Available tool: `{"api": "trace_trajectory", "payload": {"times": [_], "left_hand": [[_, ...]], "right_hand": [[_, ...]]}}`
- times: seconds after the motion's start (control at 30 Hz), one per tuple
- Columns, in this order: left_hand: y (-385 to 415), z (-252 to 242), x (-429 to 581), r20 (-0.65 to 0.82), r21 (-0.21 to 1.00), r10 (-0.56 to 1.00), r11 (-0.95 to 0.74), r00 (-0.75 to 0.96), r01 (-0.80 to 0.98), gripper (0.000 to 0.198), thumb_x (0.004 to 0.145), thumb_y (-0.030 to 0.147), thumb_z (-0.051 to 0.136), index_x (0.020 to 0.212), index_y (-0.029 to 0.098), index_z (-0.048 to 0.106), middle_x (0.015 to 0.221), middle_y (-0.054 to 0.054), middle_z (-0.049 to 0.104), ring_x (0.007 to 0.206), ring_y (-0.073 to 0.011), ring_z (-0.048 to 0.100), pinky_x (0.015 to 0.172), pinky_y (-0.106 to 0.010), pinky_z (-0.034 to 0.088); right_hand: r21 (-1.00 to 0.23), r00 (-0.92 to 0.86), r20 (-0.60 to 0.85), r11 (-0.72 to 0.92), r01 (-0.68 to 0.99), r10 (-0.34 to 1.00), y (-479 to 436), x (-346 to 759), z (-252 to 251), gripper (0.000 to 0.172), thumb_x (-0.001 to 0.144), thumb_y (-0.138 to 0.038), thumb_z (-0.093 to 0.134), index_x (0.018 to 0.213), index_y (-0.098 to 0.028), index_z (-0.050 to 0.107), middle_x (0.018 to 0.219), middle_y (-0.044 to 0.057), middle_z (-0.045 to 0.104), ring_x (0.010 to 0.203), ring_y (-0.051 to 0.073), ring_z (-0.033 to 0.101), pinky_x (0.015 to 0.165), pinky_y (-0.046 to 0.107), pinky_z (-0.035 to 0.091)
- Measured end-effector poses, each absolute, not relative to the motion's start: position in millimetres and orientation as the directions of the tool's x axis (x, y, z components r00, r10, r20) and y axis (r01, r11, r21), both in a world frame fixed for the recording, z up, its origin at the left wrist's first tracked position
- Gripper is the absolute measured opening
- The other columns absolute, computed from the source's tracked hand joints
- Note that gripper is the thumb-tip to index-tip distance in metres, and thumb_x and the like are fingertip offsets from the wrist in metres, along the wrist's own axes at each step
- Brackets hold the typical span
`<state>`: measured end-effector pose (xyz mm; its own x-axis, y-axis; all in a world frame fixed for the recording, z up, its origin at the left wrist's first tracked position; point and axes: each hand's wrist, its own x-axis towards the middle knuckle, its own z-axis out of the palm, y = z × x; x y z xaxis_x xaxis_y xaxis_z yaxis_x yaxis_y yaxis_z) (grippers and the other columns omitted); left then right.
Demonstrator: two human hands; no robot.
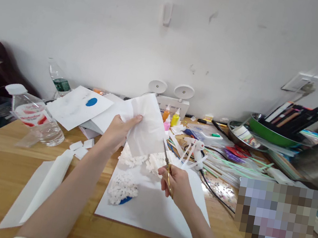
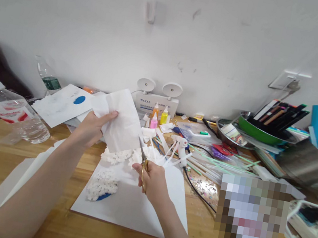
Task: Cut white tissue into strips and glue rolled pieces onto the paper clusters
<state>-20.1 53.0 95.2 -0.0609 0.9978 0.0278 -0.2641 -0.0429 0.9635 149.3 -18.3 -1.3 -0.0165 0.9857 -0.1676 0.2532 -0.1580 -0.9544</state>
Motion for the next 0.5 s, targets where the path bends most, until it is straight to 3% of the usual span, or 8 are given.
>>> {"api": "trace_trajectory", "payload": {"times": [0.17,0.33,0.5], "left_hand": [[53.4,95.1,-19.7,0.044,0.962,0.998,-0.051,-0.034,-0.267,0.025,0.062,0.026,0.071,0.082,0.013,0.063,0.097,-0.011,0.068,0.095,-0.0257,0.061,0.078,-0.034,0.052],[52.9,93.1,-20.8,0.066,0.960,0.998,-0.062,0.005,-0.274,0.025,0.064,0.027,0.070,0.082,0.013,0.063,0.096,-0.011,0.068,0.095,-0.0256,0.061,0.078,-0.034,0.052],[50.5,91.8,-19.4,0.059,0.959,0.996,-0.039,0.063,-0.281,0.026,0.065,0.027,0.069,0.086,0.013,0.064,0.096,-0.010,0.068,0.093,-0.0244,0.062,0.079,-0.034,0.051]], "right_hand": [[-0.960,-0.040,-0.183,-0.169,0.225,0.982,-17.1,149.6,-5.0,0.032,0.071,-0.048,0.055,0.063,-0.016,0.053,0.038,-0.005,0.048,0.026,0.005,0.036,0.028,0.018,0.026],[-0.968,-0.114,-0.152,-0.125,0.216,0.982,-19.7,149.8,-6.2,0.046,0.074,-0.059,0.046,0.066,-0.014,0.053,0.039,-0.004,0.048,0.027,0.005,0.037,0.029,0.017,0.024],[-0.993,-0.214,-0.087,-0.068,0.094,0.973,-21.8,151.5,-4.0,0.056,0.074,-0.066,0.039,0.069,-0.012,0.054,0.042,-0.002,0.050,0.029,0.006,0.039,0.031,0.018,0.027]]}}
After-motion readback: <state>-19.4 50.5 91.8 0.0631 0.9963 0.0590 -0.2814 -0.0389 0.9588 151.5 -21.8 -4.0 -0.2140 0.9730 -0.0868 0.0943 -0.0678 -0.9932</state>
